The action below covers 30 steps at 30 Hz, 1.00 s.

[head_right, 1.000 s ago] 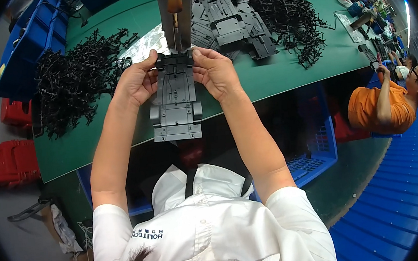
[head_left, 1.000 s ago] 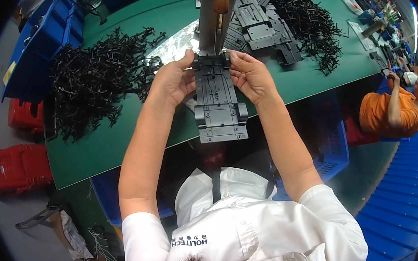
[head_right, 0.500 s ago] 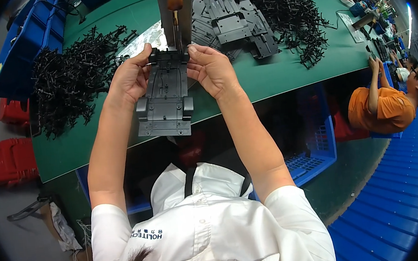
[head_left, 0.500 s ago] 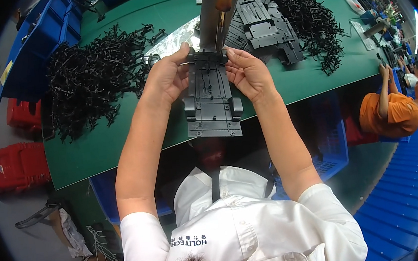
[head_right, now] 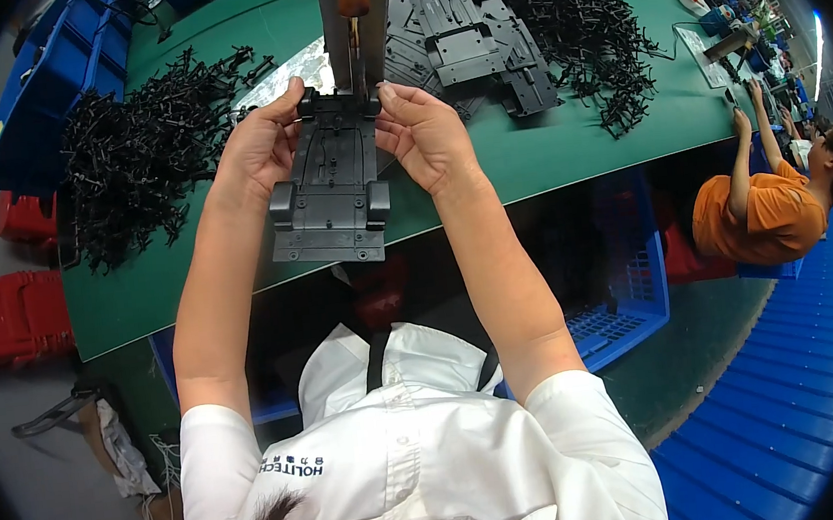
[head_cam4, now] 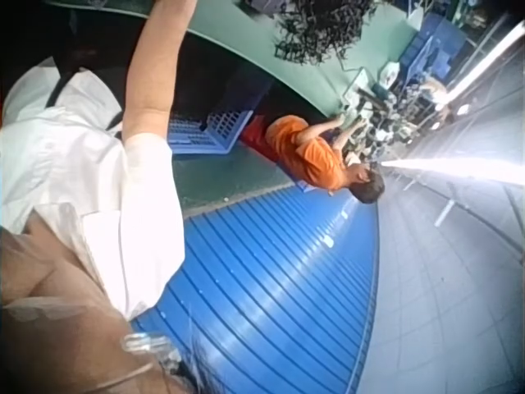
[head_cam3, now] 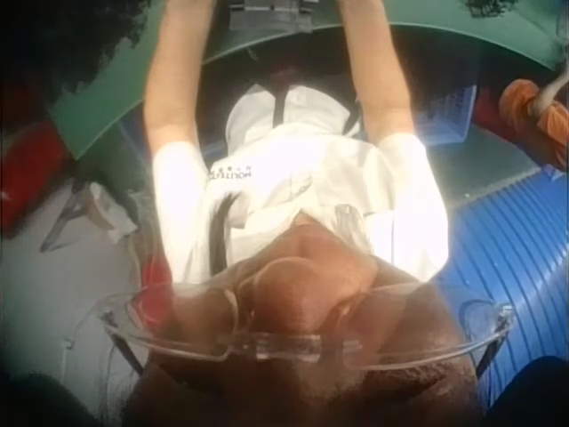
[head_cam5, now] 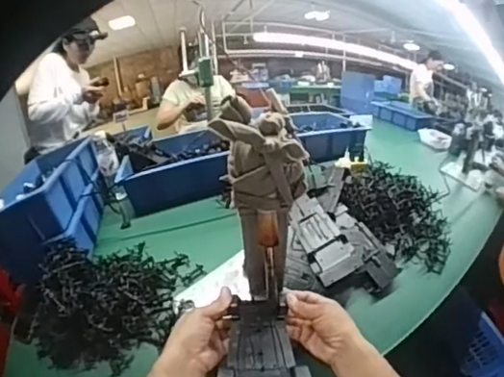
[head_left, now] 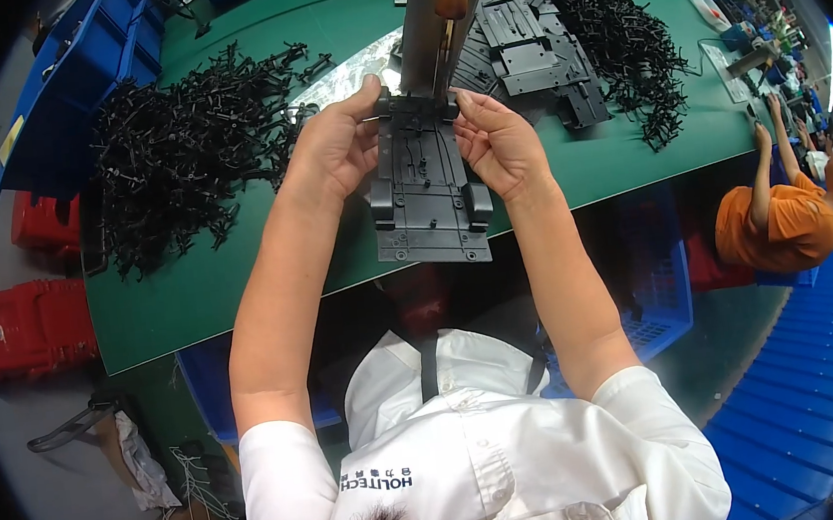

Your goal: Assembling plastic components onto a toy truck chassis using a factory joining machine.

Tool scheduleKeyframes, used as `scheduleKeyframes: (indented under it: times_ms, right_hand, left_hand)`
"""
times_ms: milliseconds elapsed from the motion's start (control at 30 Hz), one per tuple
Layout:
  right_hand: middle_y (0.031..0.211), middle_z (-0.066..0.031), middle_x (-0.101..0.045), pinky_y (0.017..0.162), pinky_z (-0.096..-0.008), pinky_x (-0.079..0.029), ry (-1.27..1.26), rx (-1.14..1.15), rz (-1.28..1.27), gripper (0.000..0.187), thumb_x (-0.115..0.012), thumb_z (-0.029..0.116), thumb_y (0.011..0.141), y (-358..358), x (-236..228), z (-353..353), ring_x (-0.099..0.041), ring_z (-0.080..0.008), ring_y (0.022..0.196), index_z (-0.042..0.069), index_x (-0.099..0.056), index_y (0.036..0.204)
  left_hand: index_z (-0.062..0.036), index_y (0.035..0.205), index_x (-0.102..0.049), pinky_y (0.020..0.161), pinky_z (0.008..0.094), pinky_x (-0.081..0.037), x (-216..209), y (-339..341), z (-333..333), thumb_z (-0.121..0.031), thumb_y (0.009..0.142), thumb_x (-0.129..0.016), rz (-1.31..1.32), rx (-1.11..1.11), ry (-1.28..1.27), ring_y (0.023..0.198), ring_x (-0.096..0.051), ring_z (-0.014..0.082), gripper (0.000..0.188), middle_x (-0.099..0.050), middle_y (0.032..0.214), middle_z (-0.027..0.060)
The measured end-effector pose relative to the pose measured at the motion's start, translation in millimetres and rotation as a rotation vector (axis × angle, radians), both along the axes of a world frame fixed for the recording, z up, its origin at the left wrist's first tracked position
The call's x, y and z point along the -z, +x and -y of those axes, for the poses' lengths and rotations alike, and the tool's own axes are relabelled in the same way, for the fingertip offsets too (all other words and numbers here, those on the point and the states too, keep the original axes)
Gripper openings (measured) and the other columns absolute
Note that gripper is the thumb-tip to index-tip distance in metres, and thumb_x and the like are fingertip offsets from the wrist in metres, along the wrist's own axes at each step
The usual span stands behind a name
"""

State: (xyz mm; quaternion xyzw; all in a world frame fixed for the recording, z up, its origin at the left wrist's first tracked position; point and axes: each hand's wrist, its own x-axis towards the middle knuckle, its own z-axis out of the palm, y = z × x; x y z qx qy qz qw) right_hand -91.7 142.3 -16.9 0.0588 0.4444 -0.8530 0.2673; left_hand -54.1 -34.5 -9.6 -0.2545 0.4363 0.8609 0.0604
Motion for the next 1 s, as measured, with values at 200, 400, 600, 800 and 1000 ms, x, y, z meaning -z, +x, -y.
scheduleKeyframes:
  times_ms: [200,400,600,800,1000]
  right_hand:
    - [0.071,0.0032,-0.054,0.055,-0.0141,-0.042,-0.004,0.008,0.004,0.017,-0.062,0.016,0.083,-1,0,1,-0.051,-0.005,0.064,0.006,-0.058,0.097]
    - [0.072,0.0026,-0.055,0.055,-0.0137,-0.043,-0.015,0.01,0.004,0.017,-0.062,0.015,0.083,-2,1,1,-0.052,-0.0052,0.064,0.005,-0.058,0.097]
    - [0.084,-0.0044,-0.059,0.067,-0.0253,-0.048,-0.028,-0.004,-0.042,0.021,-0.06,0.015,0.085,-8,10,-2,-0.055,-0.0134,0.078,0.001,-0.055,0.1]
    - [0.086,-0.0058,-0.06,0.066,-0.0252,-0.05,-0.037,-0.007,-0.046,0.021,-0.059,0.014,0.085,-7,8,-1,-0.057,-0.0145,0.078,0.0,-0.055,0.1]
    - [0.086,-0.0064,-0.06,0.065,-0.0246,-0.05,-0.042,-0.013,-0.053,0.021,-0.058,0.013,0.086,-9,10,-1,-0.058,-0.0144,0.077,-0.001,-0.055,0.101]
  left_hand:
    - [-0.0077,0.085,-0.057,0.055,0.0244,-0.046,1,-1,1,-0.028,0.081,-0.065,-0.015,0.004,-0.009,0.064,-0.054,0.0116,0.022,-0.059,0.076,0.0025]
    - [-0.0081,0.084,-0.057,0.051,0.0227,-0.045,0,-3,0,-0.028,0.081,-0.065,0.0,-0.018,0.022,0.061,-0.052,0.0107,0.022,-0.059,0.076,0.0025]
    - [-0.0076,0.084,-0.057,0.052,0.023,-0.045,2,-5,1,-0.028,0.081,-0.066,-0.01,0.0,0.034,0.062,-0.052,0.0108,0.023,-0.059,0.076,0.0025]
    - [-0.0071,0.083,-0.057,0.055,0.0237,-0.046,2,-5,1,-0.028,0.08,-0.066,-0.015,-0.01,0.01,0.063,-0.053,0.0118,0.023,-0.059,0.076,0.0034]
    - [-0.007,0.084,-0.057,0.054,0.0233,-0.046,4,-7,3,-0.028,0.08,-0.066,-0.006,0.012,0.045,0.063,-0.052,0.0111,0.023,-0.058,0.076,0.0034]
